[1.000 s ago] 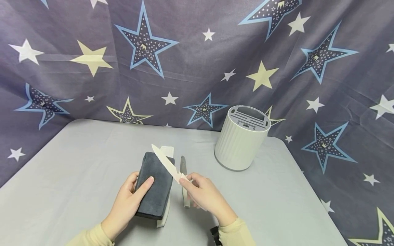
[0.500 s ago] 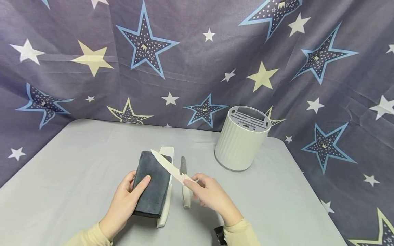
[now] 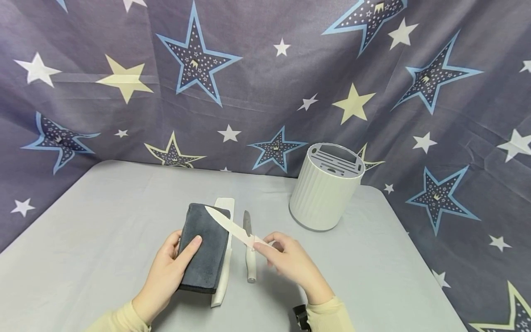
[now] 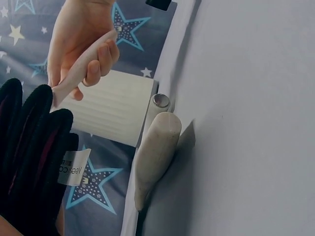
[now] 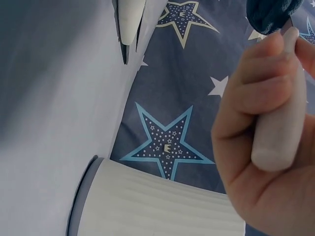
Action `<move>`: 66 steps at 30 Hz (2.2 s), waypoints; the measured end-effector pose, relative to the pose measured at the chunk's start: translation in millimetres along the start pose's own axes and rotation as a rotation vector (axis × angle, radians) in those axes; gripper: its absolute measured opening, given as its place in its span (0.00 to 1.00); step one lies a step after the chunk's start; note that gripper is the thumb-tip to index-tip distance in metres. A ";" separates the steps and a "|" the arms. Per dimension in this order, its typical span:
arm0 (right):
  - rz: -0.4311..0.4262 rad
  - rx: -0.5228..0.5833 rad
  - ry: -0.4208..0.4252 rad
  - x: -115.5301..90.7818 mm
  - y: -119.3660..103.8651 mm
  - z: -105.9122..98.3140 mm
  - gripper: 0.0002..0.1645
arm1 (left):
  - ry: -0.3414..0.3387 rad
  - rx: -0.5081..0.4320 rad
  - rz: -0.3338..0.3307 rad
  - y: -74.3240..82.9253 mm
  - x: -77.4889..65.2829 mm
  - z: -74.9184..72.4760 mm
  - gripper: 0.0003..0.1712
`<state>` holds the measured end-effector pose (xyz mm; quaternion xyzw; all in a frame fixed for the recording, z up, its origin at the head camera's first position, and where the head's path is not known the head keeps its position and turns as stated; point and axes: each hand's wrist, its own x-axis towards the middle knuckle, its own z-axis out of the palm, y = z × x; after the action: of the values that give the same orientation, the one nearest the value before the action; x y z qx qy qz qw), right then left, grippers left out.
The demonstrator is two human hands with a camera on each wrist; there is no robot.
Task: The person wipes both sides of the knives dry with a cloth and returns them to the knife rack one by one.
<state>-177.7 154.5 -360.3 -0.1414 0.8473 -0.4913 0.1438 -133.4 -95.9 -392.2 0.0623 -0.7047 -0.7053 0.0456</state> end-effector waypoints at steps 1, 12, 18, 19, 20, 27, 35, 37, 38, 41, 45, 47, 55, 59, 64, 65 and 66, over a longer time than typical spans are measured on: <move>-0.002 0.003 0.000 0.3 0.2 0.5 0.18 | -0.001 -0.002 0.001 -0.1 0.1 0.3 0.23; -0.027 0.023 -0.012 3.3 -3.8 9.6 0.17 | -0.016 -0.026 0.011 -1.6 -0.4 4.1 0.22; -0.024 0.041 -0.019 4.2 -6.6 13.7 0.18 | -0.030 -0.031 0.016 -1.8 -1.1 6.0 0.22; -0.023 0.043 -0.019 4.1 -7.1 14.1 0.19 | -0.032 -0.032 0.017 -1.9 -1.2 6.2 0.22; -0.023 0.043 -0.019 4.1 -7.5 14.6 0.19 | -0.034 -0.032 0.017 -2.0 -1.3 6.4 0.22; -0.027 0.033 -0.015 4.8 -10.0 16.8 0.20 | -0.044 -0.043 0.012 -1.5 -2.2 8.0 0.21; -0.018 0.025 -0.006 6.9 -12.7 19.3 0.20 | -0.051 -0.044 0.014 -2.6 -2.4 10.4 0.20; -0.025 0.026 -0.004 7.1 -13.6 19.7 0.20 | -0.053 -0.044 0.014 -3.0 -2.4 10.9 0.20; -0.027 0.027 -0.003 7.2 -13.8 19.9 0.20 | -0.053 -0.044 0.014 -3.1 -2.5 11.1 0.20; -0.031 0.038 -0.001 7.6 -14.9 20.7 0.20 | -0.055 -0.045 0.016 -3.4 -2.9 11.9 0.20; -0.028 0.053 0.009 8.5 -15.7 22.4 0.19 | -0.056 -0.047 0.019 -3.5 -3.9 13.0 0.19; -0.029 0.061 0.016 8.9 -16.1 23.5 0.19 | -0.060 -0.056 0.020 -3.5 -4.4 13.6 0.18; -0.045 0.115 0.037 8.9 -18.7 28.5 0.19 | -0.080 -0.067 0.024 -3.9 -7.2 15.6 0.18; -0.047 0.141 0.048 8.3 -19.7 29.6 0.19 | -0.085 -0.069 0.025 -4.2 -7.7 16.0 0.18; -0.048 0.149 0.087 8.8 -18.2 30.4 0.19 | -0.084 -0.057 0.024 -4.3 -7.8 15.9 0.19; -0.048 0.151 0.102 9.1 -17.7 30.6 0.18 | -0.085 -0.057 0.022 -4.4 -7.8 15.9 0.19; -0.048 0.155 0.117 9.4 -17.3 30.8 0.18 | -0.086 -0.056 0.020 -4.4 -7.8 15.9 0.20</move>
<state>-172.8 118.3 -360.8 -0.1211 0.8099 -0.5664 0.0925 -128.0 -79.0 -396.4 0.0236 -0.6865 -0.7264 0.0243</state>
